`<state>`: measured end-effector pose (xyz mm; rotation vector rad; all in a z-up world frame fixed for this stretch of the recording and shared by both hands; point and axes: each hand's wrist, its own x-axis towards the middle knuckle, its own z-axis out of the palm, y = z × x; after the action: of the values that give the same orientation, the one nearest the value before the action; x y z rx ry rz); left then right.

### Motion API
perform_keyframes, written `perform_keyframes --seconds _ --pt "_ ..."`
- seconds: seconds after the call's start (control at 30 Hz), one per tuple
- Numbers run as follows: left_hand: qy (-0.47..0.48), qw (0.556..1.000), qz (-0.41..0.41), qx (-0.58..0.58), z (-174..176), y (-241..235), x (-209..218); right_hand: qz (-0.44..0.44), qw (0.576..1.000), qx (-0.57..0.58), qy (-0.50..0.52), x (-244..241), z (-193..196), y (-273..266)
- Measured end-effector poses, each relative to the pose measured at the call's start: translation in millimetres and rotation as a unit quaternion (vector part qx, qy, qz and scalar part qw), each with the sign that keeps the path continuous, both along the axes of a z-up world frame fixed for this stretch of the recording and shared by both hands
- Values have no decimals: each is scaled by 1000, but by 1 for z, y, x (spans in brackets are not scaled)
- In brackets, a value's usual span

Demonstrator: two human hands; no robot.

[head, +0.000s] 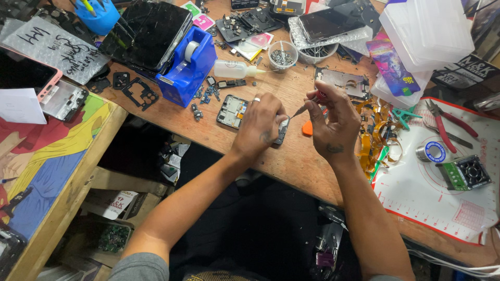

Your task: The person disassembles a smartphone using a metal spudger and a screwdriver. They remove the back cover, unscrew internal components, and detach a ribbon cable from the motherboard.

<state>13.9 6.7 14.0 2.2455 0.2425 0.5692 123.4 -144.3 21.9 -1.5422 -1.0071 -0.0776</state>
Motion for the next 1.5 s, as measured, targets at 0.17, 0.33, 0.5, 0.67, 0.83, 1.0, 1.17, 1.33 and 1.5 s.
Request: perform_keyframes --seconds 0.17,0.33,0.5,0.67,0.83,1.0,1.17,1.33,1.5 --pt "-70 994 66 60 7 24 41 -5 1000 -1 -15 3 1 -1" --pt "-93 976 140 136 10 50 89 -8 1000 3 -7 5 2 0" --pt "-80 970 168 155 -2 55 108 -8 1000 -1 -14 5 2 1" --pt "-96 968 167 158 -4 52 101 2 1000 -4 -18 3 4 0" --pt "-96 983 123 102 6 36 67 -5 1000 -8 -19 3 5 1" --pt "-37 995 80 42 -4 29 41 -6 999 -15 -30 2 5 1" --pt "-89 962 172 191 -10 100 87 -19 998 -26 -46 0 8 3" --pt "15 906 273 323 -24 167 137 -15 999 -16 -41 1 10 3" --pt "69 883 305 350 -47 193 170 -30 997 -35 -67 1 11 5"
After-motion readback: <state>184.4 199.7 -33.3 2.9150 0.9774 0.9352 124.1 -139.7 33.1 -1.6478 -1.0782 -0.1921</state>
